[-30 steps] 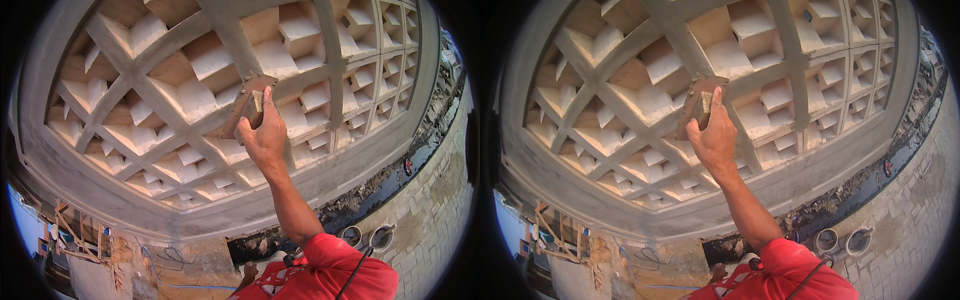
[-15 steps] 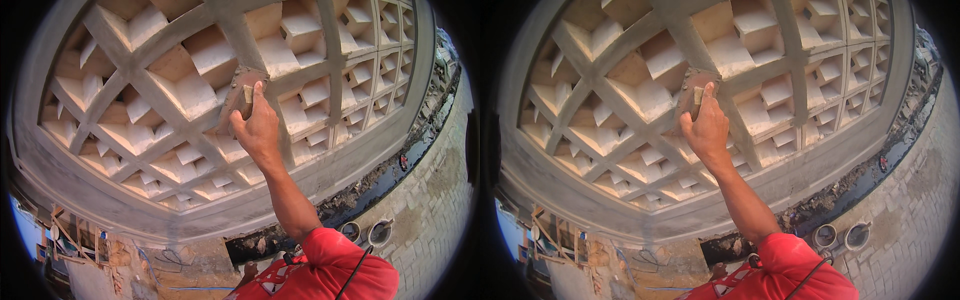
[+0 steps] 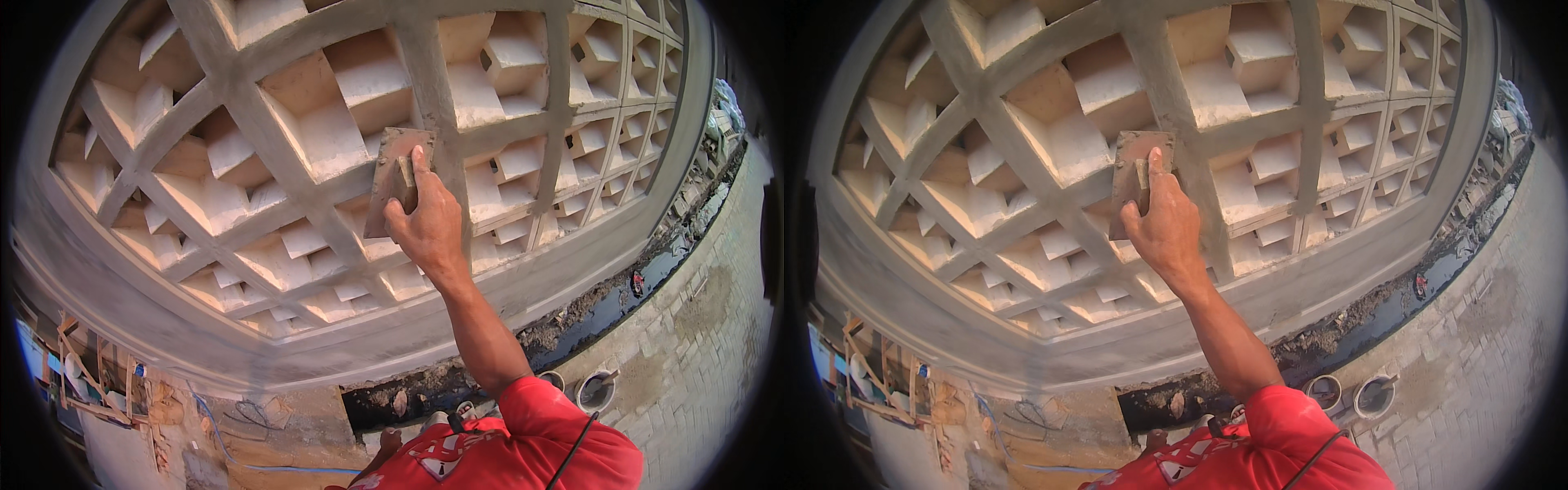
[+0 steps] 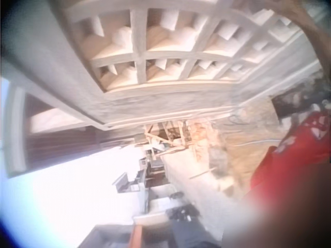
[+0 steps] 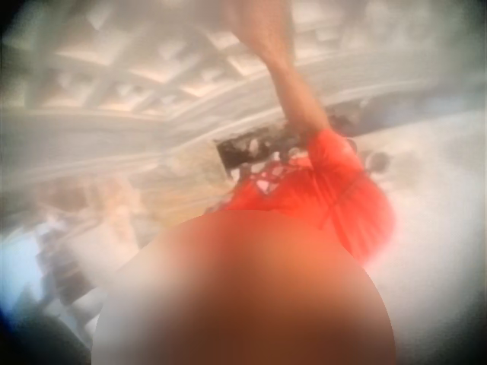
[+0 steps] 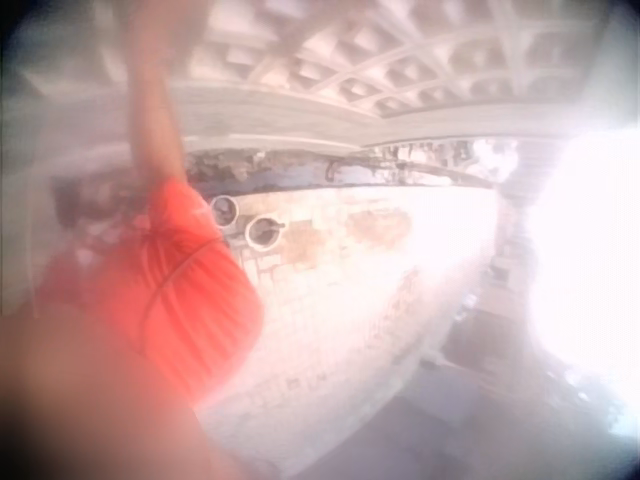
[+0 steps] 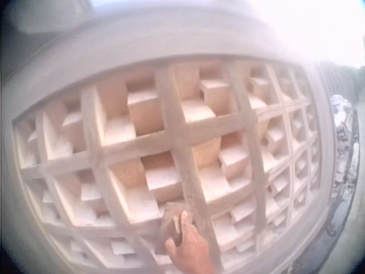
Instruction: The person applies plaster to a geometrically patterned ceiling using a trowel. They repeatedly smooth the surface and occasionally dip the trowel into a bucket to retrieve more material.
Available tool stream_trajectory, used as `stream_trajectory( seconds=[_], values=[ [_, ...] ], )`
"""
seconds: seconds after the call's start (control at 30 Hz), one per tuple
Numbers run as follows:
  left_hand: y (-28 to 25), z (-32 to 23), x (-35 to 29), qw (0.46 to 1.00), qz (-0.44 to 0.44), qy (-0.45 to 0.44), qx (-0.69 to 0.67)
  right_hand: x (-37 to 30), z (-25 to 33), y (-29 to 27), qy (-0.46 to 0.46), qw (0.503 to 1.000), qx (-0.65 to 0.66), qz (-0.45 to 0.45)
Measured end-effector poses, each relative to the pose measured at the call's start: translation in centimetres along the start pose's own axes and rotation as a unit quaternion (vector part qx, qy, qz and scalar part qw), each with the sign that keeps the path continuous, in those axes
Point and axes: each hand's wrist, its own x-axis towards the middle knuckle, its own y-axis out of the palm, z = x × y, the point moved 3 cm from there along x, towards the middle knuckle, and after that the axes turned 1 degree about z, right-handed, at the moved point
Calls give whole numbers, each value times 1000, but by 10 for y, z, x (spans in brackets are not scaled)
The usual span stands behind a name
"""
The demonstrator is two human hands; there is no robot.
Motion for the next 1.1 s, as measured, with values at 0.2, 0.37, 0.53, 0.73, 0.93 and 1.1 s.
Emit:
stream_trajectory(
  seconds=[0.2,0.37,0.53,0.73,0.93,1.1],
  values=[
    [8,-16,-1,1000,10,6,1,18,-14,-23,-6,999,-11,-36],
    [12,-25,-2,999,10,36,-16,-9,-20,1,-34,996,-67,57],
    [2,-34,3,853,-14,443,274,-11,-24,-24,-22,999,-34,1],
    [17,-35,11,966,48,226,116,-1,-42,-22,14,994,-111,-7],
    [22,-16,28,766,-13,379,519,-16,-41,-27,-11,998,-61,-2],
    [5,-17,37,903,26,326,280,-5,-31,-16,46,992,-113,35]
  ],
)
